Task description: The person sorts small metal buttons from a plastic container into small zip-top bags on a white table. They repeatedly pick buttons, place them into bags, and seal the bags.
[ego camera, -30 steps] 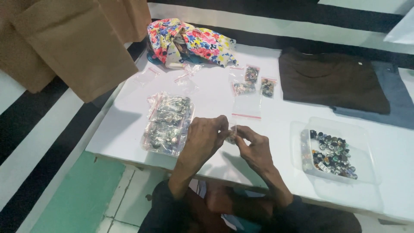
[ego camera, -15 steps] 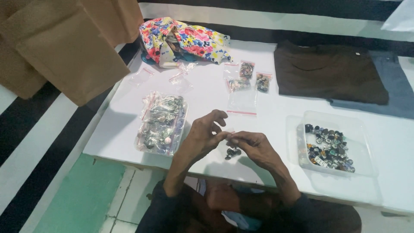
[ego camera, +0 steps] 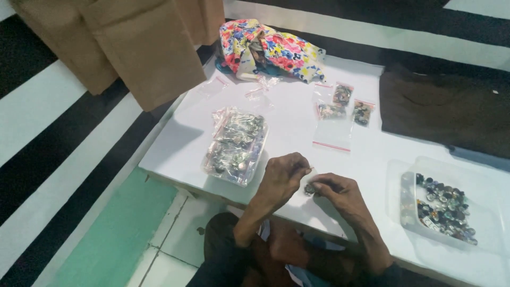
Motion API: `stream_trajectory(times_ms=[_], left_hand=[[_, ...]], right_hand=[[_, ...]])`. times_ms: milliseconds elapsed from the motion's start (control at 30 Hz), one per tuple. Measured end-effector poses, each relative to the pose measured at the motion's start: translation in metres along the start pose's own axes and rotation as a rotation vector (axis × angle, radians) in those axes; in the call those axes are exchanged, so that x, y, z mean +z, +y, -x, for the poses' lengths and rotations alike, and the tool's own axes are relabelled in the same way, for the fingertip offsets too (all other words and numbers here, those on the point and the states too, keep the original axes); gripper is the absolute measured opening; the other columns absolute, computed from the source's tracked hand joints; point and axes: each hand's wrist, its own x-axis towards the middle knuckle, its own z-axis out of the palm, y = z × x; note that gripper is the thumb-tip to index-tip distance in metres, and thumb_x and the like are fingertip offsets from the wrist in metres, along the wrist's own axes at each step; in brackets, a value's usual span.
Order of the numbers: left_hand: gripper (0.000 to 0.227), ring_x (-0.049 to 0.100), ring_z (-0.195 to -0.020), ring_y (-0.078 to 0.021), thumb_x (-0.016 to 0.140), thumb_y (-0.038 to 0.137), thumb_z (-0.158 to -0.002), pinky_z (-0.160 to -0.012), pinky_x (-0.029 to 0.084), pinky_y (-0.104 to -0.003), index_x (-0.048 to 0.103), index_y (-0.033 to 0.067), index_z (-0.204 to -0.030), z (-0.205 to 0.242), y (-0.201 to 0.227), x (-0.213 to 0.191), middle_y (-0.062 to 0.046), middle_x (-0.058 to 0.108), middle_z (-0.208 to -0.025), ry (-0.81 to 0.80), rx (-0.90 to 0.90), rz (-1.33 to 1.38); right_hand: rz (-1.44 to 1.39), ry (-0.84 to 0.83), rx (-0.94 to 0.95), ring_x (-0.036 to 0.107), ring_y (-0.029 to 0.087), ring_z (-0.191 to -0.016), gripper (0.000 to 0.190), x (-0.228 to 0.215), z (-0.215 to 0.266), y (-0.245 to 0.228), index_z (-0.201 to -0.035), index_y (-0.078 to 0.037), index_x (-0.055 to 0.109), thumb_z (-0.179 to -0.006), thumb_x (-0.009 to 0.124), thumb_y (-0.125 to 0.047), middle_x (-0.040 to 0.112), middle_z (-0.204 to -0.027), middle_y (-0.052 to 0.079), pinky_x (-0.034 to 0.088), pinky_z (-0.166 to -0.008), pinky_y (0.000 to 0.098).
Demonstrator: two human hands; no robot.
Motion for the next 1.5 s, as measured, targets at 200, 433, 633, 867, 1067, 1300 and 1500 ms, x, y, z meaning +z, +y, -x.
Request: stream_trajectory(times_ms=[200, 433, 633, 867, 1067, 1300, 1500], left_hand=[[0.002, 0.070, -0.062, -0.0192, 0.074, 0.007, -0.091, -0.052, 0.055, -0.030, 0.072, 0.0055, -0.091, -0.004, 0.027, -0.034, -0.014, 0.074, -0.076, 0.202, -0.017, 0.068], [0.001, 0.069, -0.057, -0.0187, 0.072, 0.004, -0.092, -0.047, 0.055, -0.028, 0.072, 0.0053, -0.093, 0.002, 0.062, -0.091, -0.015, 0.075, -0.077, 0.390, 0.057, -0.041], [0.003, 0.070, -0.062, -0.0148, 0.074, 0.010, -0.092, -0.051, 0.056, -0.027, 0.075, 0.0078, -0.094, 0.010, 0.053, -0.138, -0.012, 0.077, -0.081, 0.521, -0.161, -0.078], [0.008, 0.062, -0.064, -0.0125, 0.080, 0.017, -0.087, -0.057, 0.050, -0.029, 0.080, 0.0151, -0.094, 0.016, -0.013, -0.152, -0.008, 0.079, -0.084, 0.535, -0.278, -0.219], [0.008, 0.055, -0.062, -0.0103, 0.079, 0.018, -0.086, -0.057, 0.044, -0.028, 0.082, 0.0171, -0.093, 0.020, -0.026, -0.152, -0.005, 0.079, -0.084, 0.554, -0.307, -0.251], [0.012, 0.059, -0.060, -0.0136, 0.078, 0.020, -0.087, -0.058, 0.048, -0.029, 0.081, 0.0149, -0.099, 0.026, -0.026, -0.147, -0.007, 0.079, -0.088, 0.572, -0.293, -0.239], [0.015, 0.062, -0.062, -0.0164, 0.076, 0.019, -0.090, -0.060, 0.050, -0.032, 0.080, 0.0114, -0.103, 0.027, -0.032, -0.146, -0.011, 0.078, -0.092, 0.584, -0.262, -0.280]], right_hand=[[-0.204, 0.075, 0.051, 0.075, 0.033, -0.091, 0.029, 0.007, -0.009, -0.005, -0.115, 0.001, 0.075, -0.089, 0.076, -0.011, 0.078, -0.095, 0.026, 0.063, -0.079, 0.0519], [-0.259, 0.106, 0.017, 0.072, 0.028, -0.084, 0.036, 0.056, -0.034, -0.094, -0.119, 0.006, 0.069, -0.087, 0.076, -0.008, 0.070, -0.089, 0.023, 0.066, -0.071, 0.0442], [-0.246, 0.019, -0.075, 0.073, 0.026, -0.081, 0.033, 0.107, -0.067, -0.097, -0.115, 0.008, 0.070, -0.089, 0.078, -0.011, 0.071, -0.086, 0.023, 0.067, -0.069, 0.0442], [-0.066, 0.130, -0.054, 0.075, 0.028, -0.076, 0.031, 0.146, -0.074, -0.080, -0.114, 0.007, 0.072, -0.088, 0.079, -0.008, 0.072, -0.096, 0.030, 0.066, -0.062, 0.0402], [0.274, 0.235, -0.203, 0.077, 0.031, -0.077, 0.035, 0.152, -0.062, -0.074, -0.121, 0.000, 0.071, -0.093, 0.076, -0.020, 0.071, -0.109, 0.028, 0.066, -0.060, 0.0396], [0.787, 0.251, -0.777, 0.069, 0.034, -0.113, 0.028, 0.162, -0.048, -0.049, -0.121, -0.015, 0.075, -0.102, 0.062, -0.031, 0.072, -0.122, 0.016, 0.058, -0.095, 0.0453], [0.923, 0.263, -0.855, 0.060, 0.031, -0.126, 0.042, 0.163, -0.054, -0.027, -0.132, -0.018, 0.070, -0.099, 0.064, -0.042, 0.069, -0.130, 0.012, 0.039, -0.110, 0.0536]])
